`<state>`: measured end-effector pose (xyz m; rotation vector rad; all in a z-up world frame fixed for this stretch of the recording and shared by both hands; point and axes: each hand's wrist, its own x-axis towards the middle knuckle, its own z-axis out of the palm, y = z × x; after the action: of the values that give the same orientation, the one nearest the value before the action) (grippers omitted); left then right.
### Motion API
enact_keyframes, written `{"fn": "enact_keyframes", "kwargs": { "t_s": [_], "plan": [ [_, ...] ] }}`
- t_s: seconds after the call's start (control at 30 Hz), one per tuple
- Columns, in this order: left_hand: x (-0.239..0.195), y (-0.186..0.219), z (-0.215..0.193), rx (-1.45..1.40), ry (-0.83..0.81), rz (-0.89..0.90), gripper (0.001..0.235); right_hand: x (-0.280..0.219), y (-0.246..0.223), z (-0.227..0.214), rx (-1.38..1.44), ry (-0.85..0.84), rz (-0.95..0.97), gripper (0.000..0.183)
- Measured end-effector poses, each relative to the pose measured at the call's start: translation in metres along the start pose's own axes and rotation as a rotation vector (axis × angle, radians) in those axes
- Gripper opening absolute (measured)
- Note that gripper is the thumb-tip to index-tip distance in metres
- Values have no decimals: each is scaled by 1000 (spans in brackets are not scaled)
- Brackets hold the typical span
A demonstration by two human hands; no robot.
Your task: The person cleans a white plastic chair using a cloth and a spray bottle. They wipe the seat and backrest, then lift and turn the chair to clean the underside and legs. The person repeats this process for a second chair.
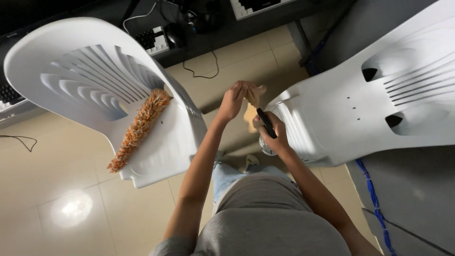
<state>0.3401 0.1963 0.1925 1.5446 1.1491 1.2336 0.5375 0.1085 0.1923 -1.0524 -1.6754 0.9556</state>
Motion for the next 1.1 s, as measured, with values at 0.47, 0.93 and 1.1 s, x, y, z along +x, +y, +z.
{"fn": "enact_keyframes", "kwargs": {
  "t_s": [0.47,0.93,1.1],
  "plan": [
    [37,35,15,42,-150,18,20,3,-9,-32,12,1,20,30],
    [44,116,10,406,3,293,10,-9,2,-34,11,-59,2,28],
    [50,134,8,618,137,362,13,-19,23,-28,154,-25,220,8]
  ]
}}
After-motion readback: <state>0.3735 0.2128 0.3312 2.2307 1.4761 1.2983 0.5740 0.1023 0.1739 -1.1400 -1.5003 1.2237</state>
